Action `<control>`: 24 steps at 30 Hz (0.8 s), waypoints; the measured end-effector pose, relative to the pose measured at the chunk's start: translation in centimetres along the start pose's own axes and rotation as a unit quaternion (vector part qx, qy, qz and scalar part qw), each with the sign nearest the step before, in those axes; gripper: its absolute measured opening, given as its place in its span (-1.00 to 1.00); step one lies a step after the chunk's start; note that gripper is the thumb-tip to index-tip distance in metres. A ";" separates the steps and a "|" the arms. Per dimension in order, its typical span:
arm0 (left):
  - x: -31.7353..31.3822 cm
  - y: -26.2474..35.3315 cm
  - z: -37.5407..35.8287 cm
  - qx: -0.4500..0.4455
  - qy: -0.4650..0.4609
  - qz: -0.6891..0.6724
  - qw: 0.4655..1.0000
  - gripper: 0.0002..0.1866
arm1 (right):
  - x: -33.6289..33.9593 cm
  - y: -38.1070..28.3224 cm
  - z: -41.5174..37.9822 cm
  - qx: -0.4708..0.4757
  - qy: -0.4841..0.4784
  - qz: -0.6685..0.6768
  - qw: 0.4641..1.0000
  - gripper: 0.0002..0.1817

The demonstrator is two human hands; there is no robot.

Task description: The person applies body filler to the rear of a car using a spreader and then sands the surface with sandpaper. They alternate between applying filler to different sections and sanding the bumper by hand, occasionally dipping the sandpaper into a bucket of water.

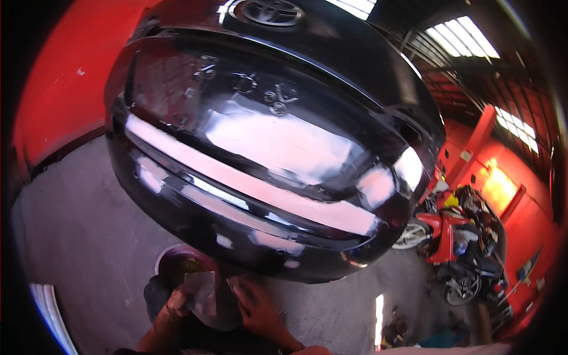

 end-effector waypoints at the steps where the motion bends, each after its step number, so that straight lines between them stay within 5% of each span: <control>1: -2.1 2.5 -0.4 -0.070 -0.016 0.135 0.988 -0.41 | -1.4 0.3 -1.4 0.031 -0.020 0.012 0.999 -0.20; 3: -3.4 2.9 -0.3 -0.162 0.003 0.091 0.983 -0.50 | -4.0 0.8 -3.4 0.072 -0.053 0.035 0.995 -0.19; 5: -2.3 -1.7 1.5 0.079 0.111 -0.102 0.985 -0.58 | -6.5 1.1 -5.6 0.102 -0.054 0.027 0.993 -0.23; 12: -2.8 1.1 -0.5 0.112 0.139 -0.148 0.973 -0.62 | -7.5 5.1 -11.4 0.022 -0.154 -0.081 0.985 -0.24; 15: -1.9 1.6 -0.4 0.083 0.159 -0.130 0.975 -0.61 | -8.6 8.0 -12.0 -0.055 -0.288 0.049 0.955 -0.29; 17: -1.1 0.3 -0.6 0.105 0.163 -0.145 0.970 -0.61 | -7.5 9.4 -12.5 -0.413 -0.034 0.049 0.909 -0.33; 19: -0.6 -1.3 -0.7 0.139 0.170 -0.154 0.963 -0.60 | -5.5 9.4 -10.0 -0.313 0.039 0.068 0.946 -0.35; 23: -2.3 -1.9 -1.4 0.172 0.194 -0.152 0.954 -0.56 | -3.1 10.0 -7.0 -0.365 0.011 0.163 0.917 -0.20; 24: -2.5 -1.9 -1.6 0.176 0.193 -0.152 0.953 -0.56 | -3.3 10.7 -6.8 -0.359 0.023 0.284 0.889 -0.23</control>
Point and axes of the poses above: each hand's wrist, its own z-axis towards the middle knuckle, its own x-axis out of the back of the hand, y = z × x, the point moved 3 cm from there along z, towards the middle knuckle, and after that the axes turned 6 degrees about x, right-handed, at the moved point
